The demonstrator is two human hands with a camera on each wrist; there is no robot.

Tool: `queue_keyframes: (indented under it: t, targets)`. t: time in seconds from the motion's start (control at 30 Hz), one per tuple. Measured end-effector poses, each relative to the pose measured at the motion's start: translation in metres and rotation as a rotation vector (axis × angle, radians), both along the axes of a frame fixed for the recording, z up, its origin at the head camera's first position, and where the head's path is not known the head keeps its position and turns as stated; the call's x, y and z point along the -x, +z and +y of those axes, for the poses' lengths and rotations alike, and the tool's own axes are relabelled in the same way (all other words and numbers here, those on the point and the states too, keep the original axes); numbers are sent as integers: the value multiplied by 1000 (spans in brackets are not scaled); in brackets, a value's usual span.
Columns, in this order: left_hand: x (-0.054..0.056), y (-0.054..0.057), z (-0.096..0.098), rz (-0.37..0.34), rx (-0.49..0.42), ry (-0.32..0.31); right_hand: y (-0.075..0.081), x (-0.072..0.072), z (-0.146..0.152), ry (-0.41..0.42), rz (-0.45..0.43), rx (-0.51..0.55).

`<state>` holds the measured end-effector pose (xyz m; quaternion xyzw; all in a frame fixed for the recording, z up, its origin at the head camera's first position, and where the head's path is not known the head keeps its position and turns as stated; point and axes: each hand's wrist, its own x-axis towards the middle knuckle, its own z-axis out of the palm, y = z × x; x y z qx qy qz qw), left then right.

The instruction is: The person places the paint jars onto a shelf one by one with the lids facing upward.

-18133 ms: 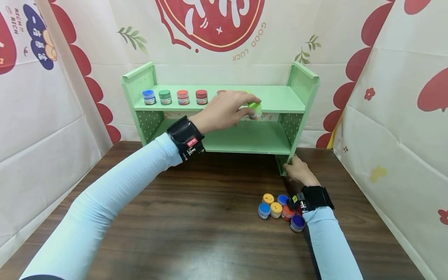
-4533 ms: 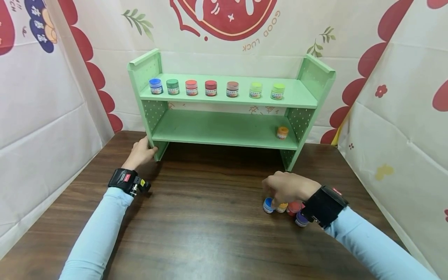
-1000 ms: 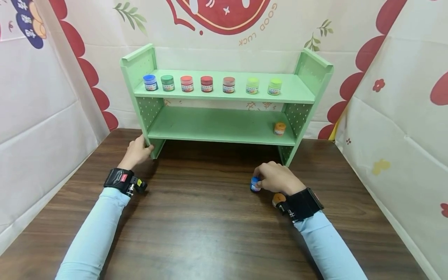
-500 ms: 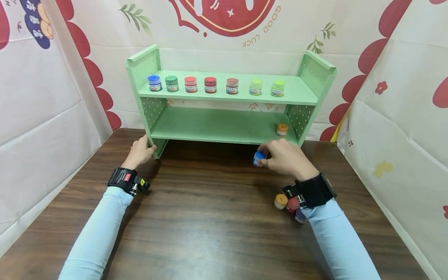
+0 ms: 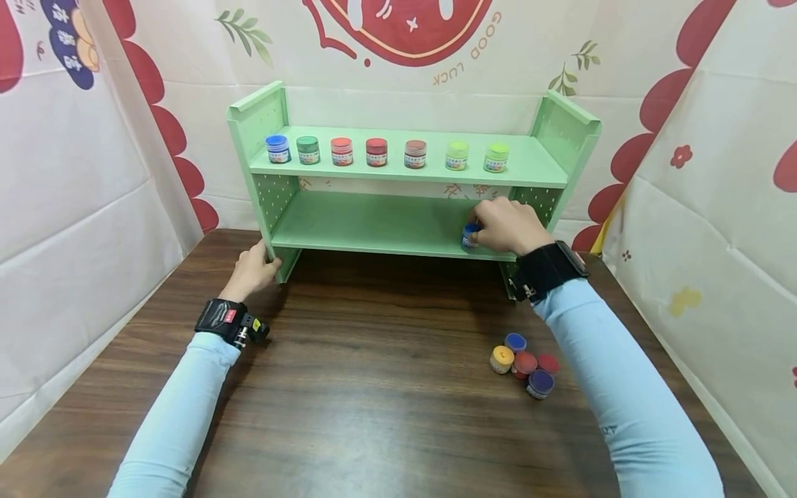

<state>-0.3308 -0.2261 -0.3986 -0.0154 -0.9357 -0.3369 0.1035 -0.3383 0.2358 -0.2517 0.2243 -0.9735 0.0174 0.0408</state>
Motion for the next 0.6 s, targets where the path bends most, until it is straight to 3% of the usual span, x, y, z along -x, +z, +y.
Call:
queue_keyframes:
  t: [0.23, 0.6]
  targets:
    - [-1, -2, 0, 0, 4, -8, -4, 18, 2, -58, -9, -13]
    - [0, -1, -1, 12, -4, -10, -8, 30, 5, -80, -14, 15]
